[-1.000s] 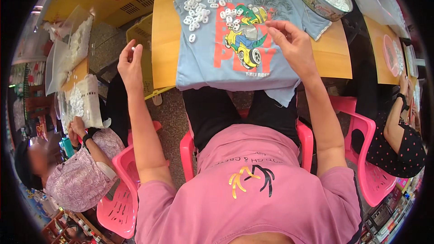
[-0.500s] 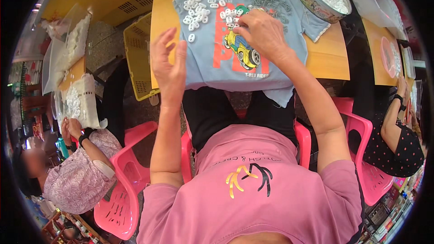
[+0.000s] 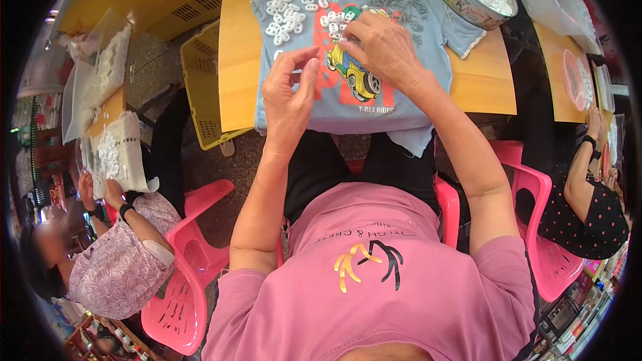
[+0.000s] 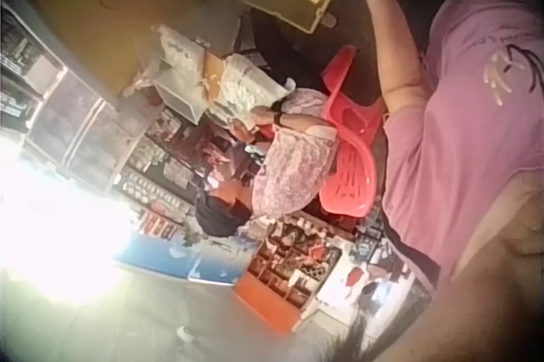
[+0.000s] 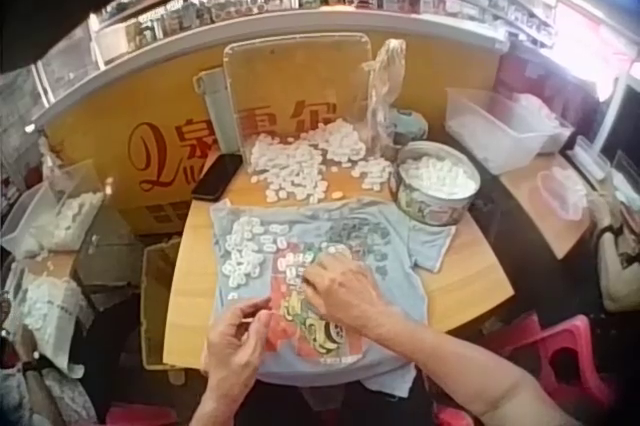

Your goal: Sorting white plastic buttons or fasteners for garment production.

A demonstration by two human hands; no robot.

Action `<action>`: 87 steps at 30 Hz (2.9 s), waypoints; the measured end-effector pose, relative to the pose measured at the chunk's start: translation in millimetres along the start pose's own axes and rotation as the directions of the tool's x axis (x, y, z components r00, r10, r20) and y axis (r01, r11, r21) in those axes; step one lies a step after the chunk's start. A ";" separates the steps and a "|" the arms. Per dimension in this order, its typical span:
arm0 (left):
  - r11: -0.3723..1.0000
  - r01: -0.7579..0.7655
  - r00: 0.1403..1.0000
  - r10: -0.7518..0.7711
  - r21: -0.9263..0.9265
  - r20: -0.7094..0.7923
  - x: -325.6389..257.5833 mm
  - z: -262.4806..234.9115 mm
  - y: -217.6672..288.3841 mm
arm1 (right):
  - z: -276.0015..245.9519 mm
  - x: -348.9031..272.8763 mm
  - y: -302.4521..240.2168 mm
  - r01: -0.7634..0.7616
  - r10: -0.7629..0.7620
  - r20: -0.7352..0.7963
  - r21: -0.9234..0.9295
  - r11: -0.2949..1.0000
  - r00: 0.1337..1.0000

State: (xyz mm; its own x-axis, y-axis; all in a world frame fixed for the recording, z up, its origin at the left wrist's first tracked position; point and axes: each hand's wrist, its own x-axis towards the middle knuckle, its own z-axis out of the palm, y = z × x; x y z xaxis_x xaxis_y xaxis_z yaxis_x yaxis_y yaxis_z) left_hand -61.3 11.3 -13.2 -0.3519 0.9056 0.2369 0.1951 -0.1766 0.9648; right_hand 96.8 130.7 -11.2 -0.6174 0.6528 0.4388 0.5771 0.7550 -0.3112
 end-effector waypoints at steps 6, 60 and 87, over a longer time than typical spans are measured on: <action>0.998 0.064 0.998 -0.064 -0.022 0.006 -3.2 0.8 -0.7 | 1.4 8.0 -1.4 -0.069 0.073 0.071 -0.058 0.996 0.995; 0.996 0.050 0.935 -0.022 -0.069 0.354 -47.5 37.2 14.7 | -69.7 -89.4 23.9 -0.193 0.204 -0.038 0.195 0.962 0.978; 0.787 0.419 0.908 -0.368 -0.453 0.202 -35.9 29.5 14.5 | -71.6 -58.5 34.3 -0.053 0.037 0.285 0.049 0.997 0.958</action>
State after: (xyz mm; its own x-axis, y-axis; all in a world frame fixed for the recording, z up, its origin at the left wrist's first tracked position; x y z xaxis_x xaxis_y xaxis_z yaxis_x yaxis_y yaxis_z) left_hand -18.8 -12.3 -11.1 -0.2062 0.9649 -0.1628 -0.4085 0.0663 0.9103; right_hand 190.9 114.0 12.8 -0.7226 0.6704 0.1687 0.5820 0.7217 -0.3749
